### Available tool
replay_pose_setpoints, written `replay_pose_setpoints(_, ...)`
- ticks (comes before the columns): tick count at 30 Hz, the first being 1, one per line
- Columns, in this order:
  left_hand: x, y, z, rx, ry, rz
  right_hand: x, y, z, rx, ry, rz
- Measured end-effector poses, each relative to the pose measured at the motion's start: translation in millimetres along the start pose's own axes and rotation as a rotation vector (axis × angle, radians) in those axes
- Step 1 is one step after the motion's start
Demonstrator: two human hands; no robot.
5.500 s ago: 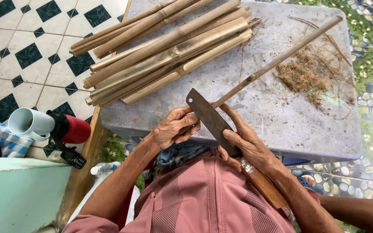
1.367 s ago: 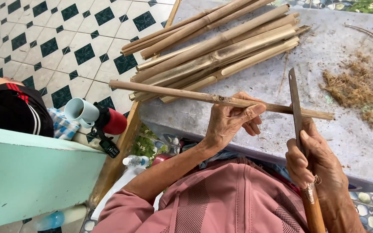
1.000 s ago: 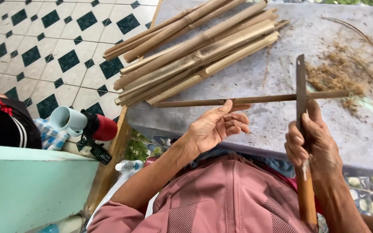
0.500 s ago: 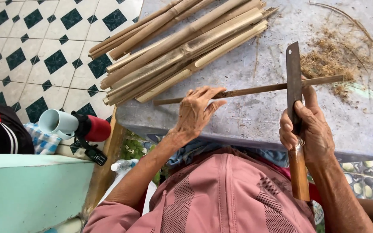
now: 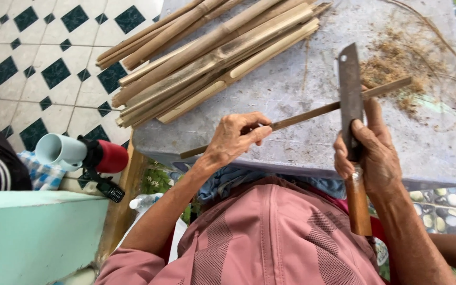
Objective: The person uses a large knife to shave and sharpen thin bamboo sticks on a workbench. They hold each stick with one hand and draw the knife along its length to remove material, then place the finished stick back onto a pile.
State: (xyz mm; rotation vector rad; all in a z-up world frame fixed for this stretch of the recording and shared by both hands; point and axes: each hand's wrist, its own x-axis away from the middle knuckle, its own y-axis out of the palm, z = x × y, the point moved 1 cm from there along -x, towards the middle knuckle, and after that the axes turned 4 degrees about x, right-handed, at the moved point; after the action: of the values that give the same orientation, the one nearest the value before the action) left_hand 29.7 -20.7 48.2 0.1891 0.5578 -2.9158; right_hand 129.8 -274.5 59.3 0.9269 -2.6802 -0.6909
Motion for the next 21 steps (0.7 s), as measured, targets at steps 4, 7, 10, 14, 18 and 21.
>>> replay_pose_setpoints(4, 0, 1, -1, -0.112, 0.013, 0.020, -4, -4, 8, -0.019, -0.015, 0.045)
replay_pose_setpoints(7, -1, 3, -11, 0.065, -0.040, 0.037, -7, -10, 11, 0.117, -0.104, -0.078)
replay_pose_setpoints(10, -1, 2, -13, 0.122, -0.056, 0.015, -4, -9, 9, 0.150, -0.111, -0.086)
replay_pose_setpoints(14, 1, 1, -12, 0.263, -0.109, -0.046, -6, -8, 9, 0.123, -0.110, -0.076)
replay_pose_setpoints(18, 1, 6, -24, 0.387, -0.158, -0.086, -7, -9, 13, 0.085, -0.097, -0.062)
replay_pose_setpoints(21, 1, 5, -23, 0.427, -0.196, -0.125, -8, -13, 15, 0.098, -0.092, -0.040)
